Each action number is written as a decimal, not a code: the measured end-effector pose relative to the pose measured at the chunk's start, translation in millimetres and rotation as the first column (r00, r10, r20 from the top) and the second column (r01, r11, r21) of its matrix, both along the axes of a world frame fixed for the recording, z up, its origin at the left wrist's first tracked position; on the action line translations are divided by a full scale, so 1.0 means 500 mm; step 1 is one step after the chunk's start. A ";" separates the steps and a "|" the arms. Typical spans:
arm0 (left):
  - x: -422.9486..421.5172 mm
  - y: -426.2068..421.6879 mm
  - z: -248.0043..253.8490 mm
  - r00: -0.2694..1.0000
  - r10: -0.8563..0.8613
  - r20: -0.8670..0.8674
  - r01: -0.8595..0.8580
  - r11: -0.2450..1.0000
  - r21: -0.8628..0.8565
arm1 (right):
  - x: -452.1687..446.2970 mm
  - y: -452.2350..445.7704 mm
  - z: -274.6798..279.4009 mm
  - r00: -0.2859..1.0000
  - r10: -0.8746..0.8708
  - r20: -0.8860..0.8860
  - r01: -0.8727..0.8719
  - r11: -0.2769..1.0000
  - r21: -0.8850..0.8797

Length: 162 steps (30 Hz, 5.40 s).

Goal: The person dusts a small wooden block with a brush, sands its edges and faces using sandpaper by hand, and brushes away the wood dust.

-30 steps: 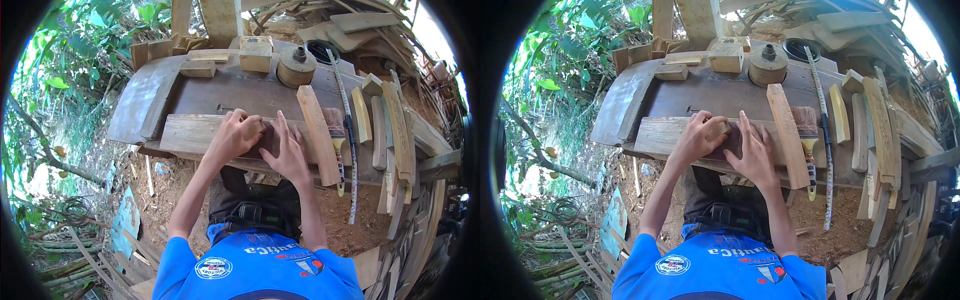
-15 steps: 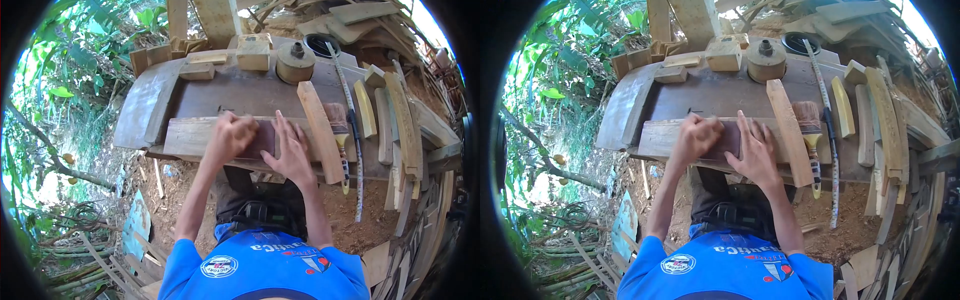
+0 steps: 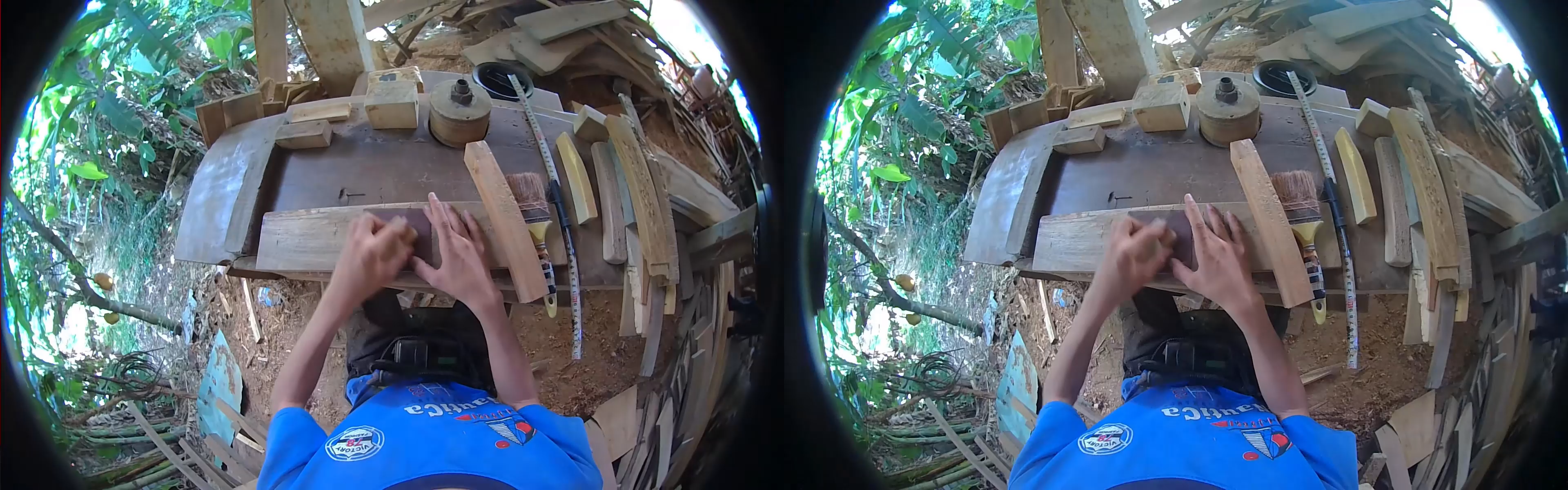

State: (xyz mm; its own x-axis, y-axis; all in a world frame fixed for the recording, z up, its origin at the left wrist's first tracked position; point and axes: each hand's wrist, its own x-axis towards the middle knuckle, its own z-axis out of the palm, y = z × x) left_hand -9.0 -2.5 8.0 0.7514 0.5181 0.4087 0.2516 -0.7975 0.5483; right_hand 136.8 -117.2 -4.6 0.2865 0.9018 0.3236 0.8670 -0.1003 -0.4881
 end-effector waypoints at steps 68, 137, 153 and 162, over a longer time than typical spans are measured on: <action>-0.013 0.083 0.019 0.943 -0.296 -0.154 0.316 0.940 0.127 | -0.011 -0.002 0.021 0.994 0.086 0.068 -0.081 0.995 -0.065; -0.390 -0.059 0.369 0.560 -0.389 0.732 -0.102 0.844 0.527 | -0.035 0.064 0.035 0.999 -0.018 0.041 0.012 0.991 0.134; -0.427 -0.073 0.404 0.604 -0.344 0.719 -0.132 0.846 0.516 | -0.050 0.060 0.033 0.997 0.074 -0.011 -0.072 0.988 0.136; -0.422 -0.086 0.424 0.604 -0.353 0.714 -0.127 0.842 0.524 | -0.039 0.046 0.040 0.995 0.091 -0.047 -0.086 0.992 0.095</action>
State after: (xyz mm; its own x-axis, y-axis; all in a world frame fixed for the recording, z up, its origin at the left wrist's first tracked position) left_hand -220.0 -45.6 220.1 0.0669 0.0046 0.9977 -0.1776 -0.9840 0.0164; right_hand 117.4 -94.2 15.3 0.2251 0.8912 0.3939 0.8439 0.0237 -0.5359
